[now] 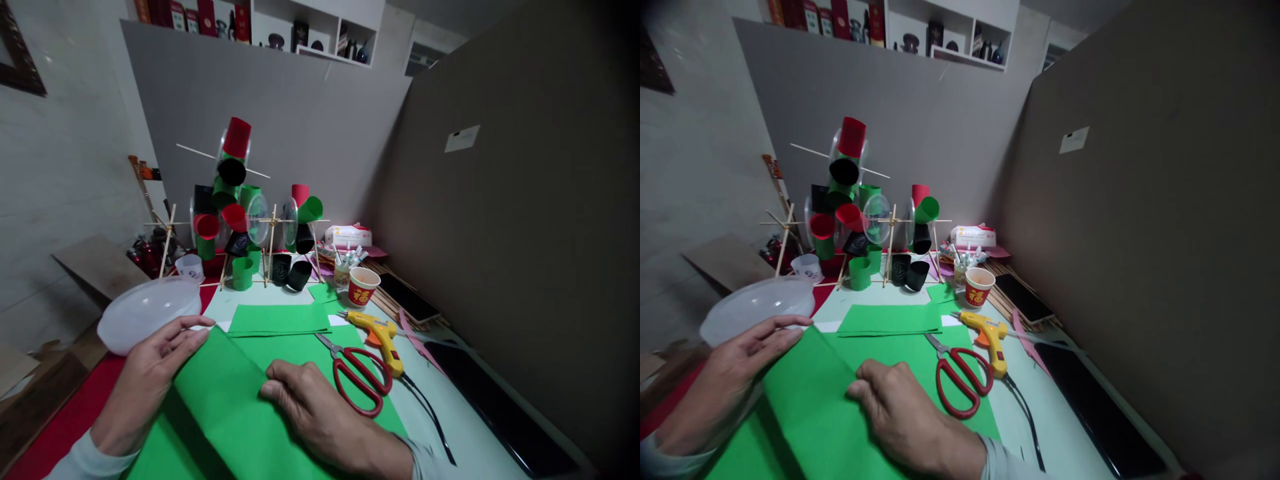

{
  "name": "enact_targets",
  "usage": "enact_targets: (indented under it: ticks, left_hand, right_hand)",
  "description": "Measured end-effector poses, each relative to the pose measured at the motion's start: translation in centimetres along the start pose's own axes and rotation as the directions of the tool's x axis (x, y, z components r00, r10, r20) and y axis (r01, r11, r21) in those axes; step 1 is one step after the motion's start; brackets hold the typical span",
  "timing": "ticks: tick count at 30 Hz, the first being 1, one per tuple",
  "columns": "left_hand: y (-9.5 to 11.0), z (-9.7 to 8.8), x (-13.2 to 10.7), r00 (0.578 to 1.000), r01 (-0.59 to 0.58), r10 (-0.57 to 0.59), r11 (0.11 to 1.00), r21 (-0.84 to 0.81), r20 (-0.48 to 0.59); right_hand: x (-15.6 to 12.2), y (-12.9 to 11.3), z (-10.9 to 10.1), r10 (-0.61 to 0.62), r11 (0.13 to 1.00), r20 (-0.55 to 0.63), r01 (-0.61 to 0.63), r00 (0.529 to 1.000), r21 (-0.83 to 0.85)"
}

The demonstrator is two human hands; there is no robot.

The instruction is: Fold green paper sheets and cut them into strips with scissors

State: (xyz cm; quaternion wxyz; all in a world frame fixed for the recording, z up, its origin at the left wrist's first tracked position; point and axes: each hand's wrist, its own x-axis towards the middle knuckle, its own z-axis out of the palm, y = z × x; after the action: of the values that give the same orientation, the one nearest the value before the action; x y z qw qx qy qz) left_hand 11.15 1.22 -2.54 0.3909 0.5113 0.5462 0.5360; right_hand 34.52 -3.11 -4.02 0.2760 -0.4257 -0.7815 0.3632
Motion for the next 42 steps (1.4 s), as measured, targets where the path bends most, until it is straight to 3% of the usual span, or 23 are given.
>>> enact_targets:
  ticks: [2,4,7,9,16,19,22,27,32,38,42]
  left_hand:
    - [-0.5,0.4,-0.3,0.977,0.213,-0.201,0.935,-0.283,0.071]
    - [-1.0,1.4,-1.2,0.921,0.389,-0.342,0.797,-0.461,0.186]
    - [-1.8,3.6,-3.2,0.831,0.55,-0.43,0.724,-0.415,0.351]
    - [-2.5,4.6,-4.3,0.807,0.581,-0.463,0.735,-0.349,0.367]
    - [-4.5,4.1,-4.3,0.872,0.472,-0.42,0.859,-0.201,0.251]
    - [-4.2,3.5,-3.7,0.908,0.411,-0.396,0.906,-0.104,0.139]
    - [-3.0,2.8,-2.9,0.93,0.367,-0.36,0.919,-0.143,0.075]
    - [-1.4,1.6,-1.4,0.952,0.304,-0.304,0.929,-0.212,0.035]
    - [-1.4,1.1,-0.7,0.968,0.242,-0.251,0.941,-0.237,-0.012]
    - [-1.7,1.1,-0.7,0.978,0.209,-0.21,0.947,-0.242,0.023]
    - [-1.7,-0.8,0.8,0.992,0.123,-0.122,0.975,-0.187,0.015]
  right_hand:
    - [0.3,0.7,0.5,0.0,0.999,-0.11,0.004,0.994,0.041]
    - [0.5,1.2,1.0,-0.005,0.997,-0.232,0.022,0.973,0.069]
    - [0.9,1.9,1.8,-0.041,0.997,-0.346,0.063,0.937,0.052]
    - [1.1,2.2,2.3,-0.096,0.995,-0.364,0.103,0.926,0.0]
    - [1.0,2.7,2.7,-0.149,0.989,-0.301,0.145,0.942,-0.037]
    - [0.9,2.6,2.5,-0.138,0.99,-0.273,0.135,0.952,-0.031]
    - [0.7,2.6,2.3,-0.131,0.991,-0.252,0.127,0.959,-0.032]
    - [0.6,2.5,2.2,-0.166,0.986,-0.217,0.167,0.962,-0.017]
    - [0.6,2.5,2.2,-0.156,0.988,-0.197,0.154,0.968,-0.023]
    - [0.2,2.0,1.2,-0.074,0.996,-0.168,0.063,0.983,-0.067]
    - [0.1,1.5,-0.2,-0.085,0.992,-0.108,0.073,0.991,-0.107]
